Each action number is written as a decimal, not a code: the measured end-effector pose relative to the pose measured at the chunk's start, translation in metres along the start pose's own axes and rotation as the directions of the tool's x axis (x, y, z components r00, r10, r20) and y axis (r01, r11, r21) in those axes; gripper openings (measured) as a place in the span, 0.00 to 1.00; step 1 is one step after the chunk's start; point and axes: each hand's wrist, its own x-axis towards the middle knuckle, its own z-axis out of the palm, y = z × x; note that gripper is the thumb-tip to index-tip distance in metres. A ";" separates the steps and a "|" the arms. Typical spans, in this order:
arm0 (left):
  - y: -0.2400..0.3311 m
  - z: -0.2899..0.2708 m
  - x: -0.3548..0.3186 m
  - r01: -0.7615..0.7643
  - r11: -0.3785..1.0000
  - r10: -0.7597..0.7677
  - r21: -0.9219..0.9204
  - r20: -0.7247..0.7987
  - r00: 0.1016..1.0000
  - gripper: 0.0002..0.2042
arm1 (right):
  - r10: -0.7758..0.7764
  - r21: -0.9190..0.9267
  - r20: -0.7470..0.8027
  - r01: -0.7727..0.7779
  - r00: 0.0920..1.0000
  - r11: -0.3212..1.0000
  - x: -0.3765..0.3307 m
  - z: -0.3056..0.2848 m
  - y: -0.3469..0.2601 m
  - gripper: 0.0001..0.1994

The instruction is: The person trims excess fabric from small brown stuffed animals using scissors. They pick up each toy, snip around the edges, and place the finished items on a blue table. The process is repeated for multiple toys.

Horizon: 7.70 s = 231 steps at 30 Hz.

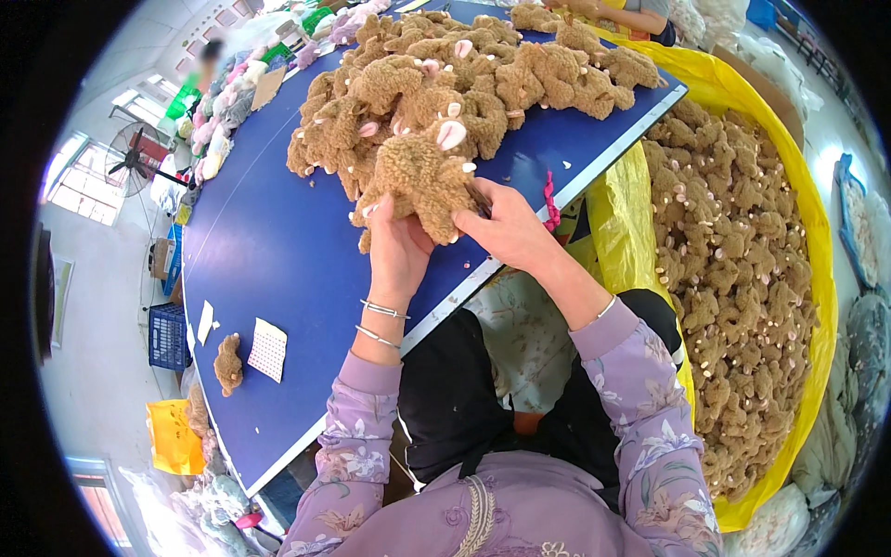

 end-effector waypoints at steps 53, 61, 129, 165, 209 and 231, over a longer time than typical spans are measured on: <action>0.002 -0.009 -0.007 -0.095 0.800 0.170 0.593 -0.073 0.983 0.16 | -0.262 -0.245 -0.003 0.253 0.965 0.936 -0.003 -0.013 -0.025 0.07; 0.008 -0.001 -0.007 -0.037 0.812 0.146 0.582 -0.141 0.979 0.13 | 0.057 0.405 -0.176 0.020 0.983 0.914 0.002 -0.046 -0.028 0.09; -0.003 0.019 -0.013 -0.041 0.585 0.046 0.810 0.017 0.999 0.16 | 0.091 -0.062 -0.526 -0.144 0.846 0.988 0.004 -0.100 -0.038 0.15; 0.015 0.009 -0.014 0.135 0.810 -0.284 0.570 0.181 0.941 0.14 | 0.135 -0.041 -0.091 -0.139 0.987 0.989 0.001 -0.065 -0.022 0.10; 0.011 0.032 -0.023 -0.454 0.342 -0.208 0.823 0.538 0.817 0.09 | 0.044 0.149 -0.075 -0.033 0.996 0.988 0.009 -0.091 -0.013 0.08; 0.009 -0.001 0.118 -0.254 -0.270 0.378 0.929 0.345 0.859 0.24 | 0.319 0.166 -0.288 -0.282 0.903 0.945 0.029 -0.068 -0.010 0.14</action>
